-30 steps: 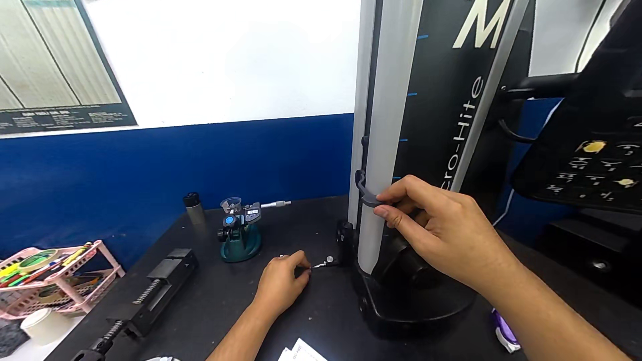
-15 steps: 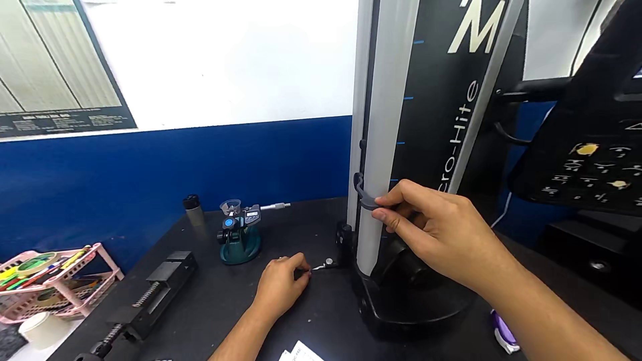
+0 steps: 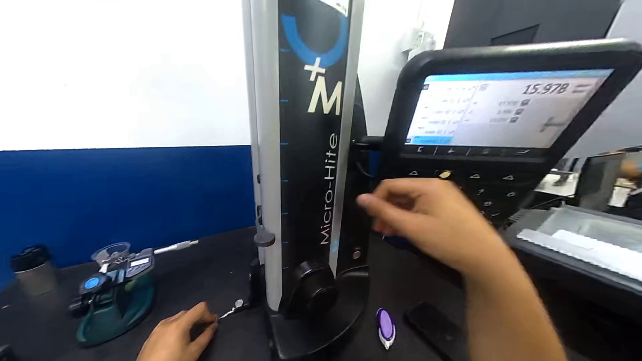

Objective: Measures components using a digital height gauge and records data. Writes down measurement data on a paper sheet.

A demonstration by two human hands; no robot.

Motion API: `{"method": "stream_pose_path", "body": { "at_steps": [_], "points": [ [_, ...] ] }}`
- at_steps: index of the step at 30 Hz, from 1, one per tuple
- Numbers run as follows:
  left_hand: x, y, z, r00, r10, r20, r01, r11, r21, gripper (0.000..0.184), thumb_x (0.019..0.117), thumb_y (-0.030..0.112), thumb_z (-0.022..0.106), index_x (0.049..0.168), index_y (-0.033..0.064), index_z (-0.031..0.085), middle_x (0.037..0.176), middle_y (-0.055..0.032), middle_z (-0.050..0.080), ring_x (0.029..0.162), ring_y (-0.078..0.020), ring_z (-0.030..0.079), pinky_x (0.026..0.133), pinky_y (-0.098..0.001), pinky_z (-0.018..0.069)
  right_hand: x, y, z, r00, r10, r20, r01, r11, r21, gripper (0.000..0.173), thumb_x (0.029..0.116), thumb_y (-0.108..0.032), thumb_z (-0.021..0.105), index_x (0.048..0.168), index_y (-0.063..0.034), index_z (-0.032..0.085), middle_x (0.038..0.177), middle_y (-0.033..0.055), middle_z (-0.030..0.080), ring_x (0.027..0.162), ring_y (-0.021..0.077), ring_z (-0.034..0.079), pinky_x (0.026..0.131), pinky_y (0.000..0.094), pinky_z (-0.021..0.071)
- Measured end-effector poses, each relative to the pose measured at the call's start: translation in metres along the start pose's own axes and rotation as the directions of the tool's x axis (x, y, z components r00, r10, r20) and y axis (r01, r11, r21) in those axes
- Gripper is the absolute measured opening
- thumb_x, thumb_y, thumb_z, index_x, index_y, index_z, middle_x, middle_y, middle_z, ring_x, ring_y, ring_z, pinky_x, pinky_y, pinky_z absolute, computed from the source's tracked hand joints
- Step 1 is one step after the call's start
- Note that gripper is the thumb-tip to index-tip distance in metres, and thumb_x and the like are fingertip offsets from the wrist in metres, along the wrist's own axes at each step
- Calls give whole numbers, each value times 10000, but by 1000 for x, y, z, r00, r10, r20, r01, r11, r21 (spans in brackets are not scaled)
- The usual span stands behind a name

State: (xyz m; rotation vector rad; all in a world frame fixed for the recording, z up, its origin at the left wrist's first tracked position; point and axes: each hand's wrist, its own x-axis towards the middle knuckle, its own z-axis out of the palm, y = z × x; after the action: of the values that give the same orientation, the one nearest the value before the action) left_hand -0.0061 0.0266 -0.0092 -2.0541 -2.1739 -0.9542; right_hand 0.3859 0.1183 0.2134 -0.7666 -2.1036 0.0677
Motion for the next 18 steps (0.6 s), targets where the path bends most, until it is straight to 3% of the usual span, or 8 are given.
{"method": "stream_pose_path", "body": {
  "at_steps": [3, 6, 9, 18],
  "points": [
    [0, 0, 0, 1000, -5, 18, 5, 1000, -5, 240, 938, 236, 706, 1059, 32, 745, 1038, -164, 762, 1003, -378, 722, 927, -623, 523, -9, 9, -36, 946, 311, -87, -319, 941, -108, 294, 1001, -358, 665, 776, -176, 719, 616, -12, 686, 497, 139, 646, 473, 377, 557],
    [1, -1, -1, 1000, 14, 21, -14, 1000, -12, 247, 945, 239, 698, 1053, 20, 740, 1040, -169, 763, 992, -374, 725, 931, -610, 522, -12, 11, -42, 865, 502, -17, -494, 846, -202, 347, 993, -393, 680, 725, -179, 729, 606, -10, 698, 491, 142, 653, 496, 381, 571],
    [2, 0, -1, 1000, 12, 23, -12, 1000, -14, 255, 943, 246, 701, 1058, 22, 739, 1042, -165, 764, 996, -364, 726, 939, -598, 521, -6, 12, -33, 832, 554, 37, -532, 814, -233, 377, 993, -423, 672, 713, -178, 737, 605, -19, 699, 500, 136, 654, 522, 389, 575],
    [2, -2, 4, 999, -30, -17, 30, 999, 14, 211, 923, 258, 719, 1039, 86, 759, 1041, -84, 773, 1024, -286, 724, 997, -563, 501, 4, 9, -18, 815, 577, -41, -559, 767, -316, 387, 999, -415, 661, 704, -175, 734, 601, -6, 694, 507, 166, 642, 535, 472, 540]
  ]
}}
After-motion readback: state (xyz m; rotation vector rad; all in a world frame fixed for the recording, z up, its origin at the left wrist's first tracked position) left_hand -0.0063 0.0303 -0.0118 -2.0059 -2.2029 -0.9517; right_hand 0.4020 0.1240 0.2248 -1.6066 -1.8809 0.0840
